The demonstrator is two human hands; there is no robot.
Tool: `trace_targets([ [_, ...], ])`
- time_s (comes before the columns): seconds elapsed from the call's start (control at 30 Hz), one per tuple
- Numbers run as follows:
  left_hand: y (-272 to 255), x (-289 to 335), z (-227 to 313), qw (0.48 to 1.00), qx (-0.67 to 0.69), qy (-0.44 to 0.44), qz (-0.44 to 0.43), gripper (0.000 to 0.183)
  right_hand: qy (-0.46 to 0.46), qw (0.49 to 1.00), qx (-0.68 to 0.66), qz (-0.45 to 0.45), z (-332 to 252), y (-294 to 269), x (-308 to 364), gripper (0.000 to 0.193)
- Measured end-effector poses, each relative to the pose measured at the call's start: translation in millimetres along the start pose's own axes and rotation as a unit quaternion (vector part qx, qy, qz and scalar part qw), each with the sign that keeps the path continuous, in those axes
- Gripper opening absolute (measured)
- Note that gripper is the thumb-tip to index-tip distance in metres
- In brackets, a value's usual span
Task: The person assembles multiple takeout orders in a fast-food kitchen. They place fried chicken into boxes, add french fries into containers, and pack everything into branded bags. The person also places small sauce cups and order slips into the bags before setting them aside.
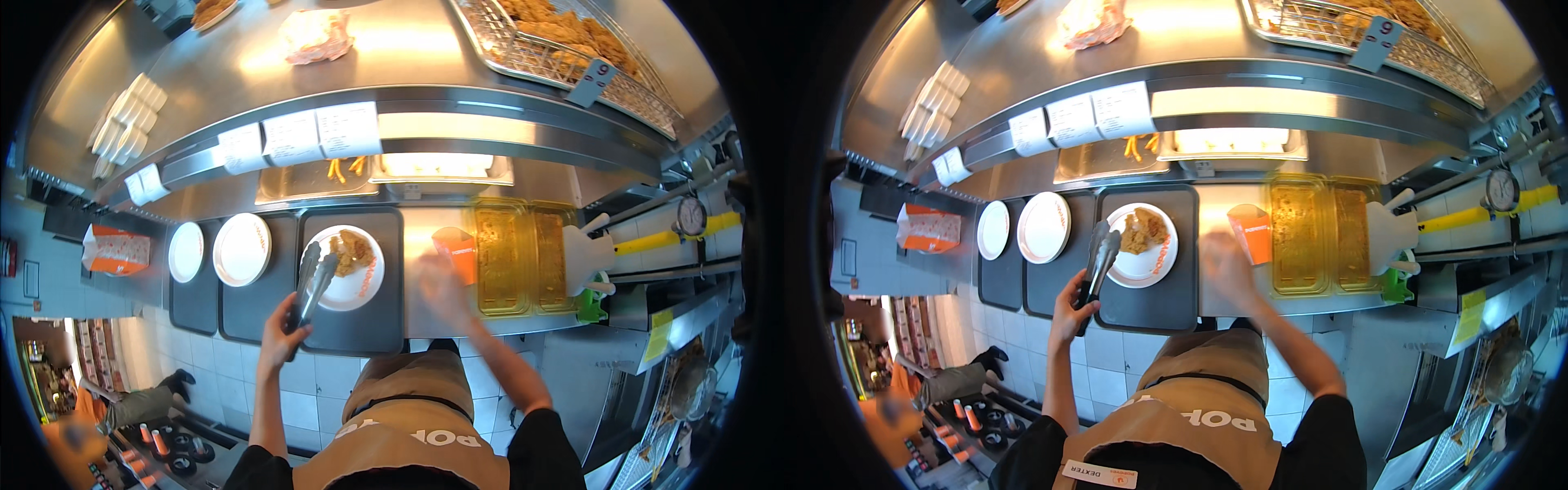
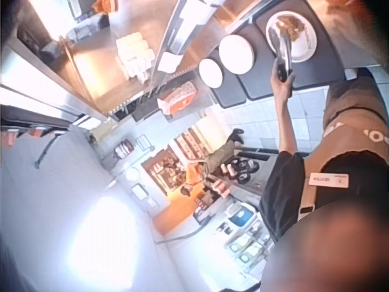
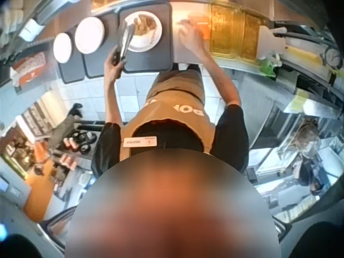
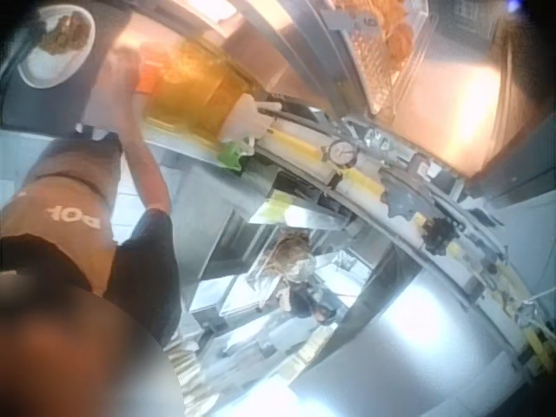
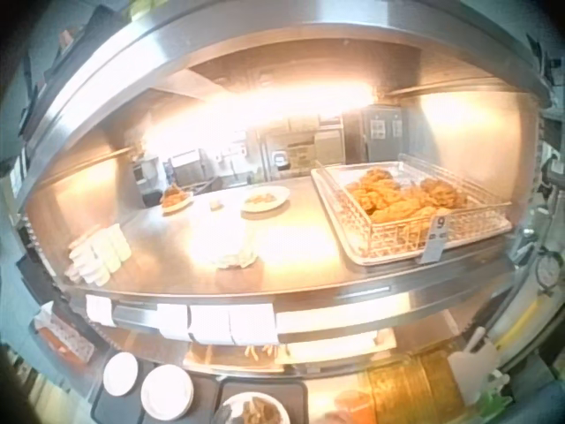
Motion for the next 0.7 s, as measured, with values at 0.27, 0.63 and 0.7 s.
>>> trace_targets([
  [0.27, 116, 1, 6, 0.971, 0.236, 0.032, -0.026, 0.082, 0.234, 0.908, 0.246, -0.245, 172, -97, -213, 0.070],
  [0.63, 385, -95, 2, 0.981, 0.011, 0.056, -0.186, 0.084, 0.288, 0.886, -0.029, -0.361, 228, -86, -198, 0.063],
  [0.7, 425, -135, 10, 0.990, -0.066, 0.043, -0.117, 0.093, 0.321, 0.911, -0.038, -0.258, 222, -132, -163, 0.053],
])
Point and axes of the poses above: each hand's wrist, its own x-axis away from the middle knuckle, its own y-axis out of the palm, z = x × y, the point moved 10 cm from there along -x, towards the middle knuckle, and after that the axes turned 14 degrees about -z, right-handed, at the moved point
